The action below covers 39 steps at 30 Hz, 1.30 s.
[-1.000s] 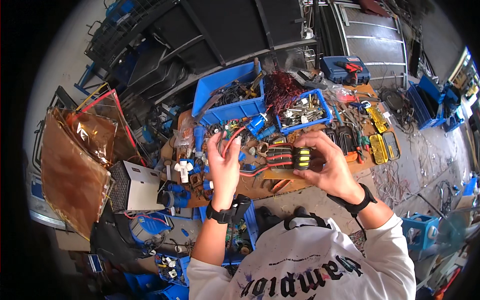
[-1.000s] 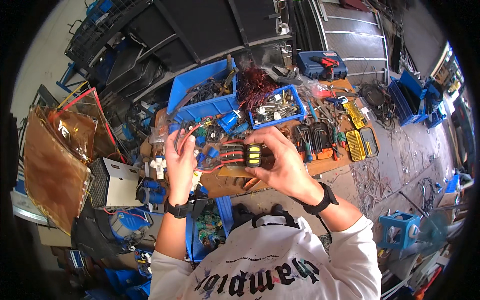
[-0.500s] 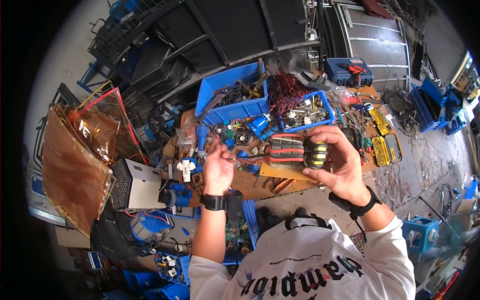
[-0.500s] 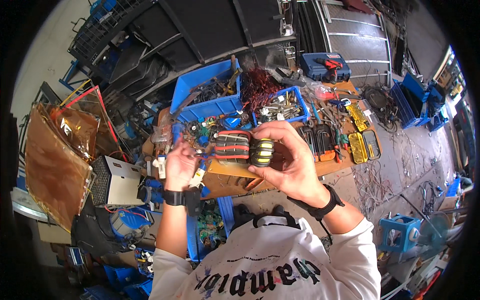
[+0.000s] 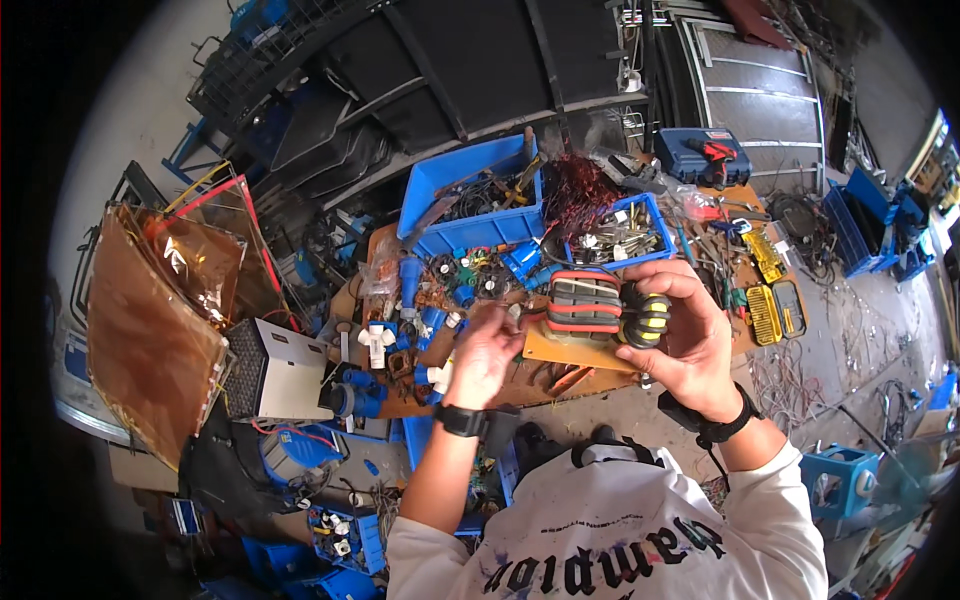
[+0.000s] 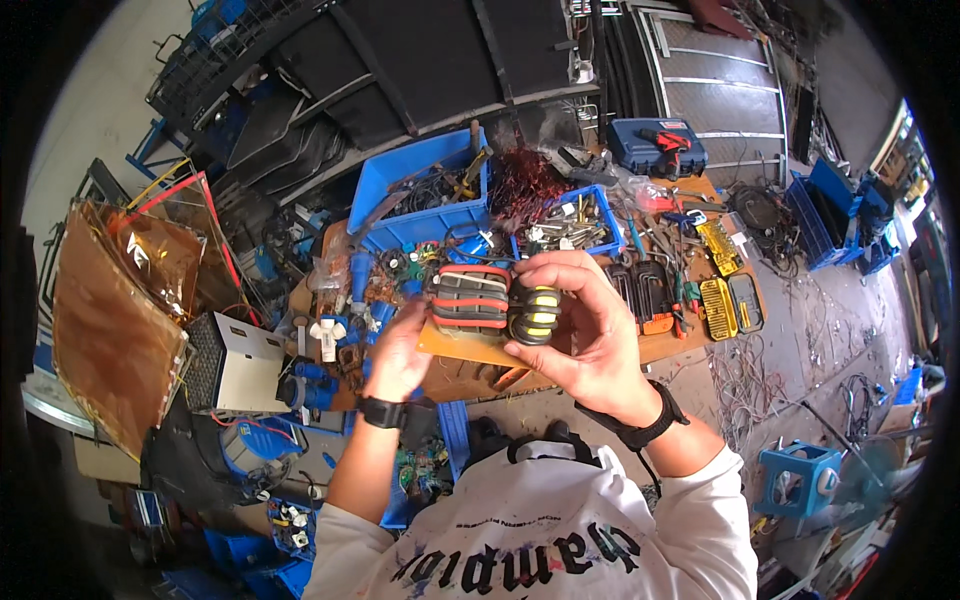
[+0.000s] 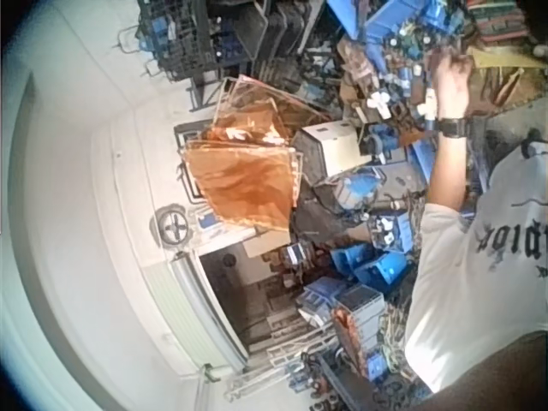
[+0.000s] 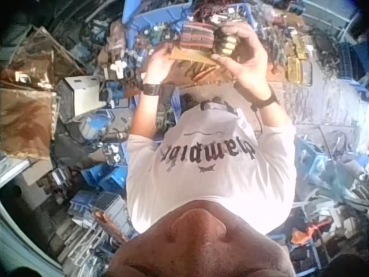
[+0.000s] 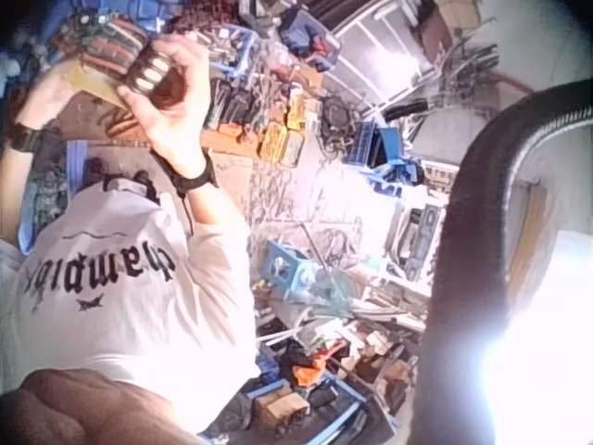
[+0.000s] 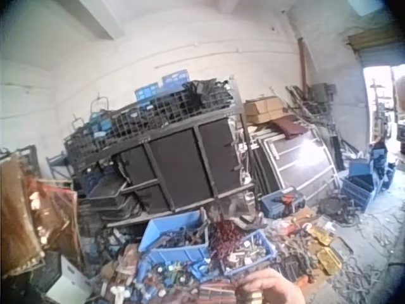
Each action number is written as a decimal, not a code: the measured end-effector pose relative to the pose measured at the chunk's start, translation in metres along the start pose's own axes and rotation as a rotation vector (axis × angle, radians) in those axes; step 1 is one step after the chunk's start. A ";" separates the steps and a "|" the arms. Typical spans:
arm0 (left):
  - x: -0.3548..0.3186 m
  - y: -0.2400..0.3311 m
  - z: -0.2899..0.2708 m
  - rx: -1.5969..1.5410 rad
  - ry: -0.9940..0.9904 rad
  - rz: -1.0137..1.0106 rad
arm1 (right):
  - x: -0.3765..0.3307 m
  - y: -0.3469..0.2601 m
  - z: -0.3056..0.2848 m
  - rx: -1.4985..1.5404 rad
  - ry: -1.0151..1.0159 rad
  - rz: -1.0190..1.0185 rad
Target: The person holds a wooden board with two toroidal inductors and red and black wires. They use a screwdriver to adjust the components and then manipulate the wires and inductors by hand, twisting and arranging them on the board.
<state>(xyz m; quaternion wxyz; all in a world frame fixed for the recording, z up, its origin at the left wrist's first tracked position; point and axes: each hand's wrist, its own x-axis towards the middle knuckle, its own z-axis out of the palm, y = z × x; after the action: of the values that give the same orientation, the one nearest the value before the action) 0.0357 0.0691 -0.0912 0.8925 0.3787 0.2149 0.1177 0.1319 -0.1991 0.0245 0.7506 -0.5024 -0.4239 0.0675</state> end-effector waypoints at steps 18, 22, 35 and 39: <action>-0.100 0.089 0.112 1.749 0.065 1.452 | -0.009 0.008 -0.018 0.004 0.052 -0.005; -0.095 0.082 0.110 1.961 -0.156 1.348 | -0.010 0.004 -0.017 -0.042 0.005 -0.018; -0.083 0.077 0.108 1.770 -0.243 1.037 | -0.009 -0.011 -0.022 -0.187 -0.154 -0.068; -0.090 0.083 0.109 1.790 -0.289 1.099 | -0.011 -0.012 -0.021 -0.129 -0.113 -0.043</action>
<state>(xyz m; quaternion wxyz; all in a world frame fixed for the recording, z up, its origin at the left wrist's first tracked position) 0.0047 0.0238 0.0632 0.1295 0.9537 -0.0857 0.2577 0.1361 -0.2256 0.0248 0.6927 -0.5360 -0.4797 0.0521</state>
